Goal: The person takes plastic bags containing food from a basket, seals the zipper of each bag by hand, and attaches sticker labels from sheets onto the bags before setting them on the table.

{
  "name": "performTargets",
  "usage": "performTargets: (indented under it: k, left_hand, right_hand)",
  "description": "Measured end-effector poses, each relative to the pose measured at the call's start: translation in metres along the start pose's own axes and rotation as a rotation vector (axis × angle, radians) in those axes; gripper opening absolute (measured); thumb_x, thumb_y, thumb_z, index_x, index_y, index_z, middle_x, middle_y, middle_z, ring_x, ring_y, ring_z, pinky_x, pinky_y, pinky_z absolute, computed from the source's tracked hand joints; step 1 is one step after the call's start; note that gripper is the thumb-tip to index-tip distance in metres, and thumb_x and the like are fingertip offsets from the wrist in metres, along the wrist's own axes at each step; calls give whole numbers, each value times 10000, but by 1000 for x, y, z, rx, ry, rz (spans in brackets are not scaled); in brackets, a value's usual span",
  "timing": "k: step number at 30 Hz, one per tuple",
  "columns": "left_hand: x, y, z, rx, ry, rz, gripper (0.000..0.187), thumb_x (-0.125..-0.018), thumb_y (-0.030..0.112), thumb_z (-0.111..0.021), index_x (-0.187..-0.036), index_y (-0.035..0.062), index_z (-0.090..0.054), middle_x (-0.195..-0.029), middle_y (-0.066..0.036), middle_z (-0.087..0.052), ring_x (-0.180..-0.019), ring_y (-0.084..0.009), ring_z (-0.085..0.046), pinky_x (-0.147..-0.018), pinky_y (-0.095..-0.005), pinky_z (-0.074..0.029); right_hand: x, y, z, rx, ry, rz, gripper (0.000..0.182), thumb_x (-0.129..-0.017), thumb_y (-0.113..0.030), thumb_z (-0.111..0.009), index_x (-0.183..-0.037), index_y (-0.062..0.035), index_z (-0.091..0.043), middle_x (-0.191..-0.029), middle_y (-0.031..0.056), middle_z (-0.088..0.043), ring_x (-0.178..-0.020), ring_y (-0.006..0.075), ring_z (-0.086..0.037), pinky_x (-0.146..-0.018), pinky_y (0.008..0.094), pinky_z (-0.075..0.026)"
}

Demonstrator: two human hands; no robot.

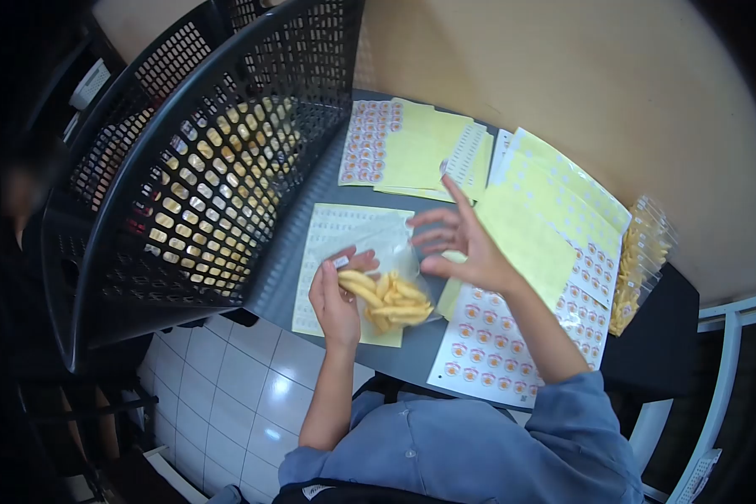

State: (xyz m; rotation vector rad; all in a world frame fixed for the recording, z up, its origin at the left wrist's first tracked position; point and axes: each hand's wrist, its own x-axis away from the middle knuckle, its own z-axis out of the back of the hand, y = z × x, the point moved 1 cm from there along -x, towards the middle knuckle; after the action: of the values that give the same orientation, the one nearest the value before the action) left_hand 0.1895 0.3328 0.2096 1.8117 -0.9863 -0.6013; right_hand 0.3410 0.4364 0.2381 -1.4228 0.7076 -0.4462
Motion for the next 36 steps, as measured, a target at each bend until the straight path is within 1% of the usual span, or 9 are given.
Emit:
performTargets:
  k: [3, 9, 10, 14, 16, 17, 20, 25, 36]
  left_hand:
    - [2, 0, -25, 48, -85, 26, 383, -905, 259, -274, -1049, -59, -432, -950, -209, -552, -884, -243, -552, -769, -332, -452]
    - [26, -30, -66, 174, -335, -14, 474, -893, 309, -293, -1218, -35, -274, -1146, -159, -434, -1019, -195, -472, -839, -271, -398]
    - [33, -31, -67, 127, -436, 47, 505, -862, 241, -416, -1245, -27, -224, -1159, -123, -408, -1039, -165, -444, -856, -256, -374]
    - [55, -29, -89, -24, -487, 135, 529, -770, 39, -556, -1211, -33, -274, -1110, -108, -449, -1009, -151, -466, -840, -261, -391]
    - [59, -32, -96, -31, -465, 109, 509, -777, 48, -551, -1202, -35, -284, -1091, -107, -463, -988, -149, -480, -824, -257, -402]
    - [61, -32, -99, -39, -447, 86, 489, -784, 57, -545, -1193, -37, -294, -1072, -105, -477, -968, -146, -493, -807, -254, -414]
    - [69, -34, -109, -62, -419, 58, 484, -787, 59, -544, -1188, -37, -292, -1032, -103, -497, -932, -141, -513, -767, -241, -434]
    - [81, -42, -125, -93, -389, 39, 464, -787, 48, -542, -1169, -36, -294, -1010, -99, -501, -910, -137, -522, -726, -226, -446]
    - [91, -45, -139, -67, -434, 22, 458, -780, 25, -540, -1169, -4, -301, -1036, -91, -471, -903, -121, -520, -711, -208, -442]
  right_hand:
    - [26, -6, -3, 89, 82, -153, 896, -708, -54, -631, -1318, -90, 25, -921, 113, -550, -779, 155, -576, -701, 257, -456]
    - [58, -18, 27, -74, 395, -26, 783, -750, 5, -562, -1304, -33, -10, -854, 109, -554, -751, 141, -577, -665, 224, -460]
    - [63, -20, 31, -77, 448, -8, 773, -752, 8, -559, -1303, -35, -19, -837, 116, -556, -743, 143, -579, -662, 216, -461]
    - [80, -28, 36, -24, 451, -14, 753, -746, 12, -563, -1302, -44, -59, -856, 100, -526, -762, 140, -573, -660, 216, -461]
    - [87, -31, 38, 75, 645, 115, 552, -749, -13, -572, -1224, -25, -291, -866, 60, -478, -766, 108, -541, -671, 204, -433]
    - [91, -30, 43, 72, 642, 117, 552, -749, -13, -572, -1224, -25, -291, -866, 60, -478, -766, 108, -541, -671, 204, -433]
    - [107, -34, 57, 13, 819, 78, 111, -773, -90, -571, -834, -1, -543, -849, 21, -467, -717, 64, -460, -690, 190, -369]
    - [123, -40, 51, -183, 704, 20, 104, -773, -97, -573, -809, 0, -564, -711, -5, -507, -627, 51, -398, -640, 190, -358]
    - [127, -41, 42, 13, 735, 17, 121, -735, -101, -603, -727, 17, -581, -665, -3, -456, -627, 56, -361, -610, 190, -336]
